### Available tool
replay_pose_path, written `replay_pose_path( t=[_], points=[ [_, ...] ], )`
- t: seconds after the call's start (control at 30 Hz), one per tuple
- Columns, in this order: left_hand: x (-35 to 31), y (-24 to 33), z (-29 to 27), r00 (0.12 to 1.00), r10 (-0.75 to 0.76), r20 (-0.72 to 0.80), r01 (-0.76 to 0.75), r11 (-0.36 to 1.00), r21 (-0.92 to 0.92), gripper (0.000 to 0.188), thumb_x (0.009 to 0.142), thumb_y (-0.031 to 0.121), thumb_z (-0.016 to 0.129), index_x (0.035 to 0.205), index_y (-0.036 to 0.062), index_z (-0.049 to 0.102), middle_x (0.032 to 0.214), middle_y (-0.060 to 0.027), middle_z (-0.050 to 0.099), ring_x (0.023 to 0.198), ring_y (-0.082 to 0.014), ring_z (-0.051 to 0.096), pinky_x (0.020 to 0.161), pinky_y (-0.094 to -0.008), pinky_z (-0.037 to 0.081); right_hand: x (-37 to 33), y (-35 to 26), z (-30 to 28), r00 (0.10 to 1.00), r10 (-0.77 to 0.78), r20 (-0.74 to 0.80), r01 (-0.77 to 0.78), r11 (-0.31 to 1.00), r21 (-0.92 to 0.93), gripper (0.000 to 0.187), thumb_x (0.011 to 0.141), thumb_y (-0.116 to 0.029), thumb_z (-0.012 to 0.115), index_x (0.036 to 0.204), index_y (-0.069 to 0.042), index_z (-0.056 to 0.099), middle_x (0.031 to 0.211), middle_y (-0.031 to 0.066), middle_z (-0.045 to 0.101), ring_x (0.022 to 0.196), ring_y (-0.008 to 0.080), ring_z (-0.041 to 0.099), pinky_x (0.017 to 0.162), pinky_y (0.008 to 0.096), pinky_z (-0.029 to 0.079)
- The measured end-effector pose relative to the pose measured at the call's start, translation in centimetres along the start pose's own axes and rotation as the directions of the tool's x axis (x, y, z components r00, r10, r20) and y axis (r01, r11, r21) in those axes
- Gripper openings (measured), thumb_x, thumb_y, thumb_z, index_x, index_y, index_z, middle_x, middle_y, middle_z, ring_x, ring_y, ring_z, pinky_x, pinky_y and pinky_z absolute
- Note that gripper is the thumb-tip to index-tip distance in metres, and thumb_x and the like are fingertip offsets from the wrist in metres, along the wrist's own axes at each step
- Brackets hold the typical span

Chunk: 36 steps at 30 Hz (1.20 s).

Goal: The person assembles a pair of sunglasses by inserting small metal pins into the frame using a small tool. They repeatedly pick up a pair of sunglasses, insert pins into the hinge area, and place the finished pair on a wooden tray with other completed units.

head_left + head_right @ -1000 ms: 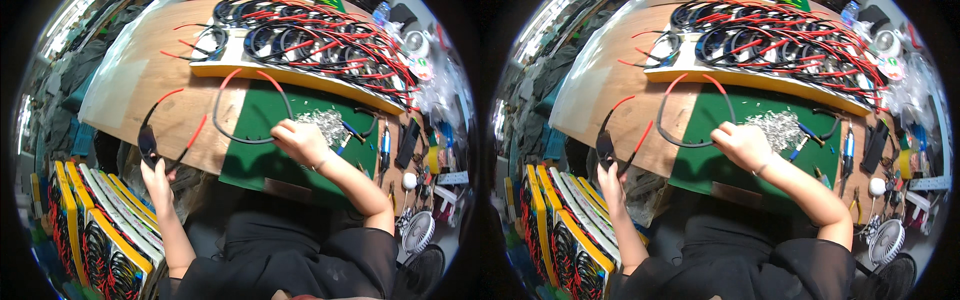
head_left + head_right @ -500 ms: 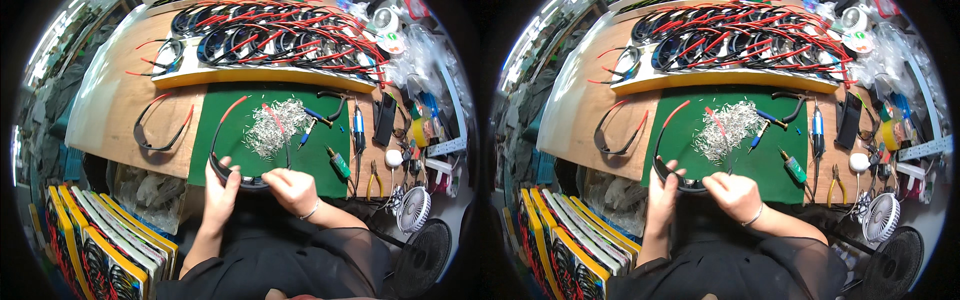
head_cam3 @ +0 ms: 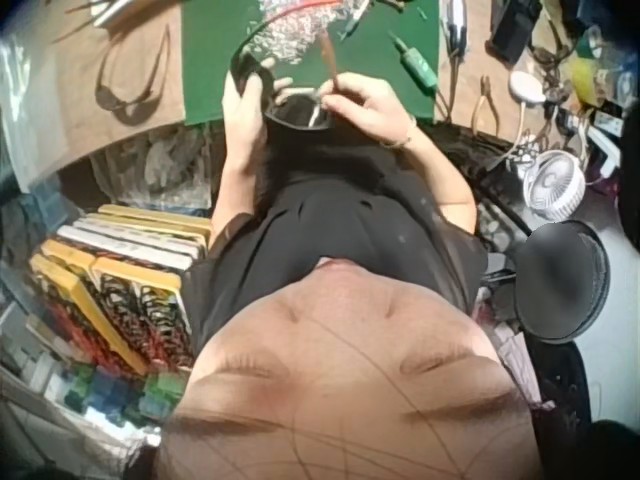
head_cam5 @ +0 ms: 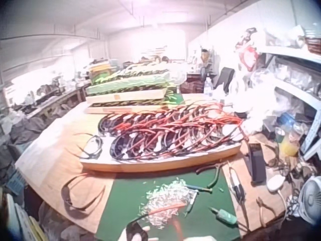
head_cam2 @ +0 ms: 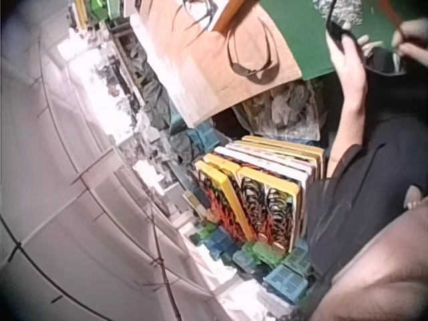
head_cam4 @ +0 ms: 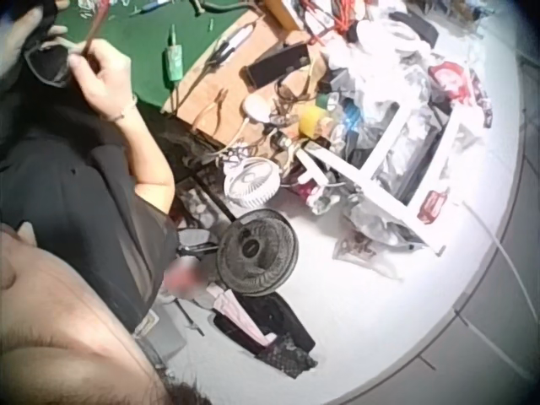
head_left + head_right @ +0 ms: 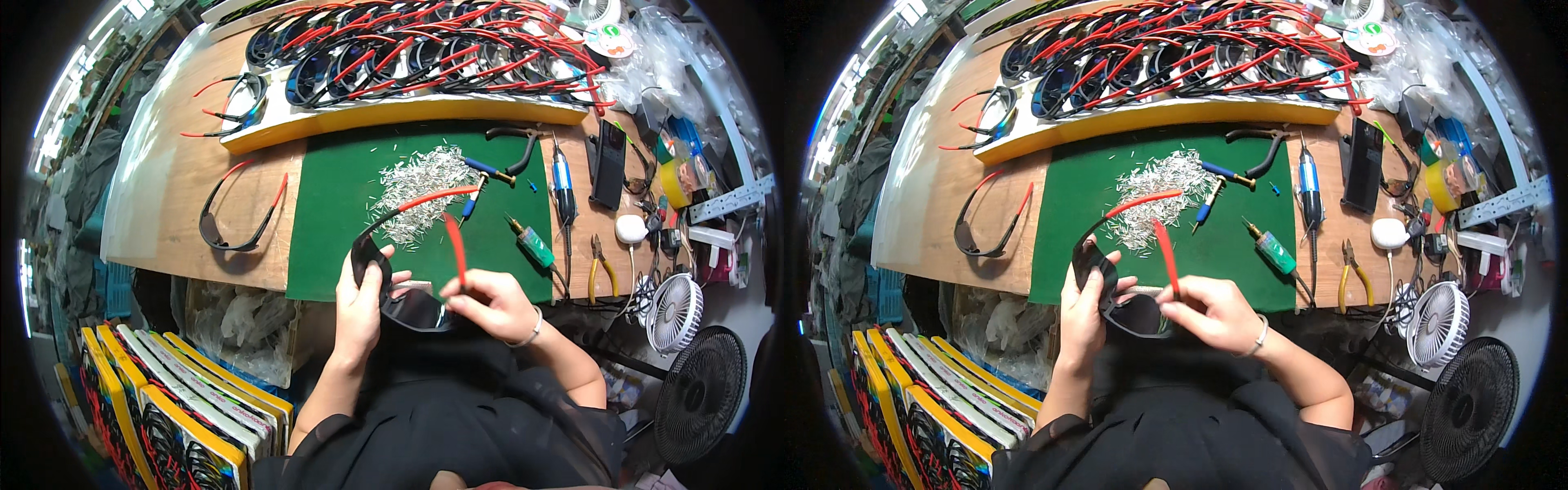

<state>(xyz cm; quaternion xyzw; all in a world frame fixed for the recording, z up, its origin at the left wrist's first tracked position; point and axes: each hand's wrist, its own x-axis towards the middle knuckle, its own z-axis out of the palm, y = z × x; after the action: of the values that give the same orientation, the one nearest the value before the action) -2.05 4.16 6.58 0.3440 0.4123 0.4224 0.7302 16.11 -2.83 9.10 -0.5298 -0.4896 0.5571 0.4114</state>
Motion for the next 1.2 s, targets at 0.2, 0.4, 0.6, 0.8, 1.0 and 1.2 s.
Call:
replay_pose_path(
  t=[0.2, 0.4, 0.6, 0.8, 1.0, 1.2],
  points=[
    [0.1, -1.1, -1.3, 0.957, -0.24, 0.165, 0.277, 0.927, -0.252, 0.039, 0.092, 0.019, 0.043, 0.128, 0.0109, 0.031, 0.11, -0.0199, 0.053, 0.075, -0.0246, 0.063, 0.06, -0.0316, 0.054, -1.2, -1.2, -2.3, 0.812, -0.41, 0.414, 0.48, 0.874, -0.077, 0.024, 0.077, 0.001, 0.057, 0.101, 0.001, 0.059, 0.095, 0.0138, 0.06, 0.086, 0.0231, 0.06, 0.075, 0.0305, 0.047],
    [-1.9, -2.3, 1.5, 0.79, -0.51, 0.341, 0.573, 0.812, -0.111, 0.038, 0.092, 0.018, 0.044, 0.126, 0.0094, 0.031, 0.102, -0.0178, 0.055, 0.067, -0.0223, 0.063, 0.054, -0.0271, 0.052, 1.8, -0.5, -2.1, 0.901, -0.418, -0.119, 0.345, 0.854, -0.39, 0.036, 0.077, -0.004, 0.061, 0.111, 0.001, 0.053, 0.099, 0.0124, 0.055, 0.073, 0.0182, 0.057, 0.062, 0.0258, 0.047],
    [-1.6, -3.2, 0.9, 0.773, -0.504, 0.386, 0.59, 0.795, -0.144, 0.04, 0.092, 0.018, 0.045, 0.127, 0.0086, 0.03, 0.101, -0.0178, 0.055, 0.066, -0.0206, 0.063, 0.054, -0.0266, 0.052, 2.1, -0.9, -0.7, 0.789, -0.614, 0.013, 0.508, 0.64, -0.576, 0.016, 0.073, 0.0, 0.063, 0.088, -0.002, 0.059, 0.078, 0.0106, 0.059, 0.07, 0.0258, 0.059, 0.062, 0.0303, 0.049],
    [-1.3, -2.7, 1.5, 0.674, -0.548, 0.496, 0.607, 0.793, 0.051, 0.05, 0.088, 0.021, 0.051, 0.13, 0.0059, 0.027, 0.105, -0.0206, 0.057, 0.068, -0.0213, 0.064, 0.054, -0.025, 0.053, 2.7, -0.6, -2.5, 0.93, -0.34, -0.142, 0.281, 0.904, -0.322, 0.012, 0.087, -0.005, 0.052, 0.091, 0.003, 0.059, 0.08, 0.0056, 0.059, 0.062, 0.0083, 0.053, 0.054, 0.0207, 0.043],
    [-0.9, -3.2, 1.1, 0.539, -0.62, 0.57, 0.736, 0.676, 0.04, 0.045, 0.089, 0.025, 0.051, 0.125, 0.0031, 0.034, 0.105, -0.0173, 0.058, 0.067, -0.0188, 0.064, 0.051, -0.0224, 0.053, 2.7, 0.9, -2.1, 0.99, -0.131, 0.047, 0.139, 0.913, -0.383, 0.014, 0.085, -0.008, 0.054, 0.093, 0.001, 0.059, 0.079, 0.0087, 0.061, 0.066, 0.0165, 0.059, 0.063, 0.0257, 0.047],
    [-2.2, -4.7, -0.7, 0.517, -0.698, 0.496, 0.801, 0.598, 0.008, 0.041, 0.09, 0.028, 0.05, 0.121, 0.0031, 0.038, 0.111, -0.0128, 0.054, 0.088, -0.02, 0.061, 0.071, -0.0307, 0.054, 3.7, 0.6, -3.8, 0.892, -0.452, -0.023, 0.297, 0.625, -0.722, 0.012, 0.07, -0.005, 0.061, 0.081, -0.004, 0.057, 0.073, 0.0098, 0.056, 0.065, 0.0255, 0.057, 0.057, 0.0326, 0.047]
  ],
)
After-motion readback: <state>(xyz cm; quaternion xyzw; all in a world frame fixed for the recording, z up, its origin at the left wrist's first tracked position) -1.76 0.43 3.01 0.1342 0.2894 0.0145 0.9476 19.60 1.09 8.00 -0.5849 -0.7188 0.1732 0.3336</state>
